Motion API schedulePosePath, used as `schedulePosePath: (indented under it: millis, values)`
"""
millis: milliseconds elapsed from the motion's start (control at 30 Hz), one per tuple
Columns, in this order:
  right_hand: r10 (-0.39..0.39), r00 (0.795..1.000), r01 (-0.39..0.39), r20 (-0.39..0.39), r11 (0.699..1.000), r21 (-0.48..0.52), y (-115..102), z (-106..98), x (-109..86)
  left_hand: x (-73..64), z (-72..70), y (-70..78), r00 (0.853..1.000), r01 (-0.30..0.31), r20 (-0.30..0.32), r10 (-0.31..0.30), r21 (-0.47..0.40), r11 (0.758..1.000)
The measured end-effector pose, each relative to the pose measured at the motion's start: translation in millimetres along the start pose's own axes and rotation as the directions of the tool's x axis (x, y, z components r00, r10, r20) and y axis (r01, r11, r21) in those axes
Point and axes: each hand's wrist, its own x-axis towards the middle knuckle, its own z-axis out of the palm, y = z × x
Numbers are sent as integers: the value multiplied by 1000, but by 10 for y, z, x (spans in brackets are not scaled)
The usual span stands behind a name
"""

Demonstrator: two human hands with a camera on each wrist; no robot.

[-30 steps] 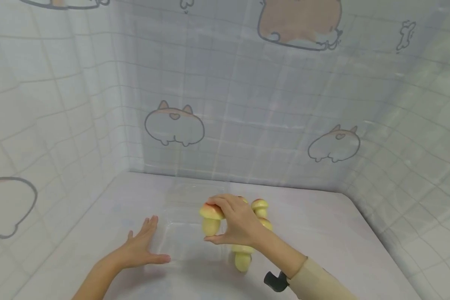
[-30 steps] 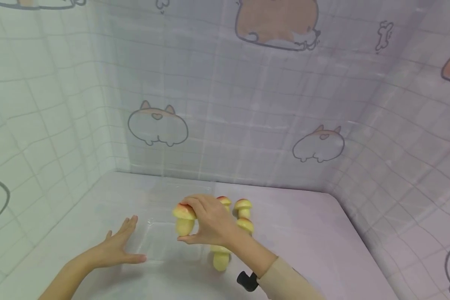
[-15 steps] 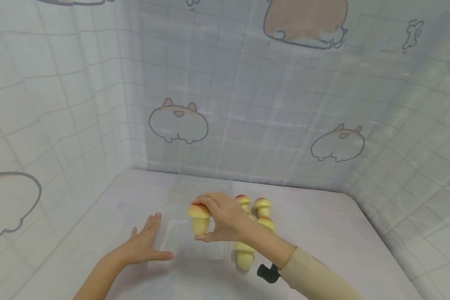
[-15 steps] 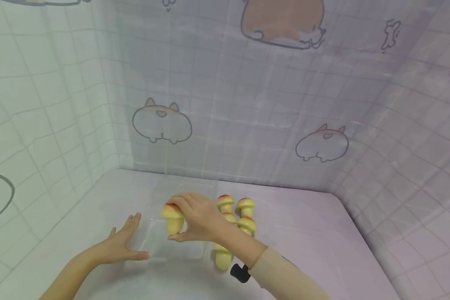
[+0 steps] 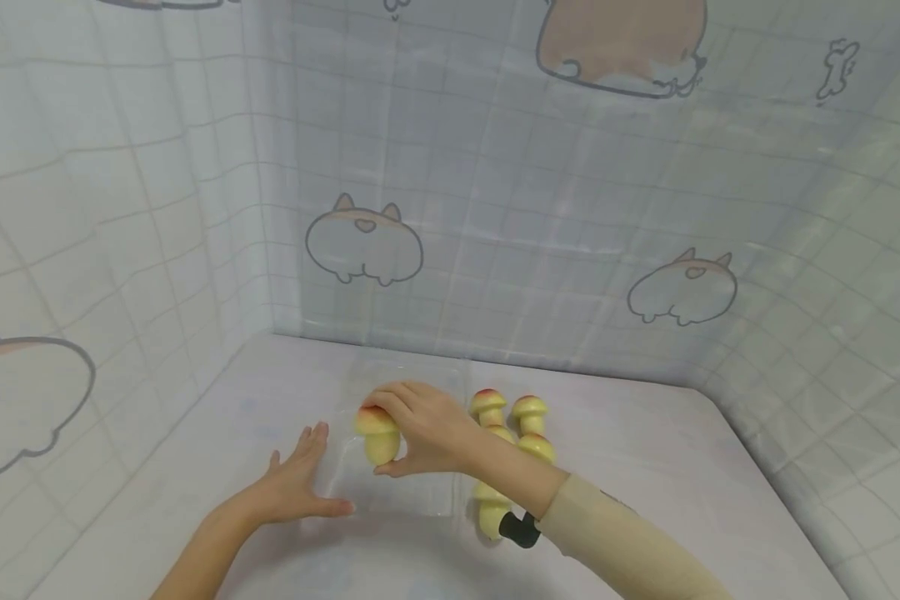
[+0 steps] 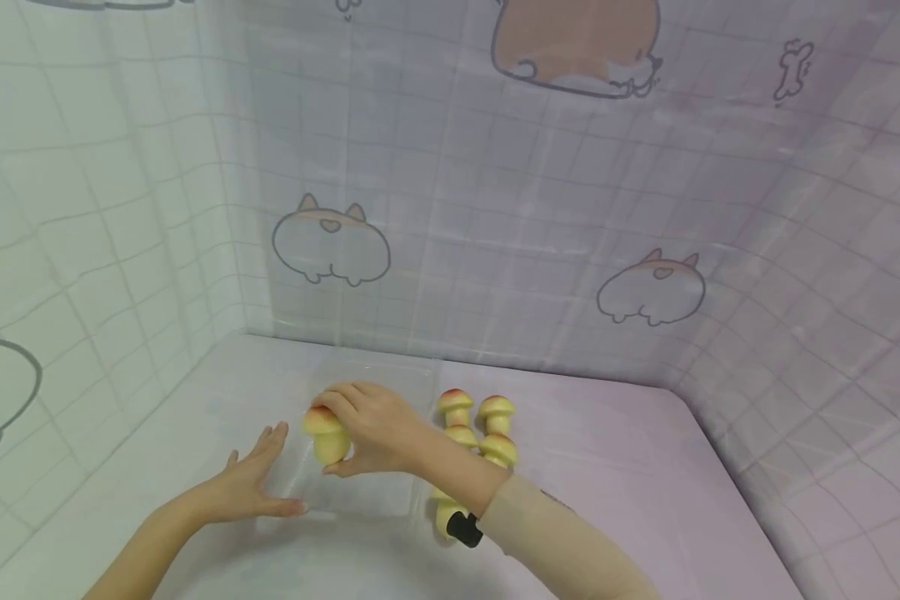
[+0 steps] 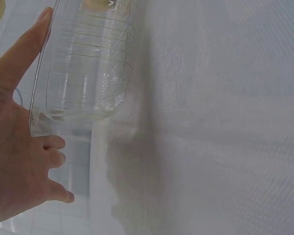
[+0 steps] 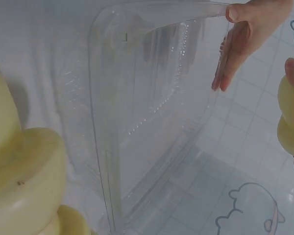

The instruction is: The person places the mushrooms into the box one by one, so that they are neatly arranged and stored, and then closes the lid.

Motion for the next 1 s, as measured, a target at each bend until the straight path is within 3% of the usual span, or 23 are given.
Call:
schedulePosePath:
  millis: [267, 467, 633, 1000]
  values:
    - [10, 997, -11, 81, 1000, 10, 29, 61, 93, -4, -29, 17, 1000, 13, 28, -12, -27, 1000]
    - [33, 981, -38, 192, 999, 18, 65, 118, 177, 1, -24, 29, 1000, 17, 24, -17, -4, 1000]
    - [42, 971, -45, 236, 999, 8, 108, 192, 242, 7, -38, 34, 999, 19, 35, -18, -9, 1000]
    - [65, 915, -87, 399, 996, 36, 156, 410, 369, 10, -63, 31, 999, 29, 43, -28, -30, 999]
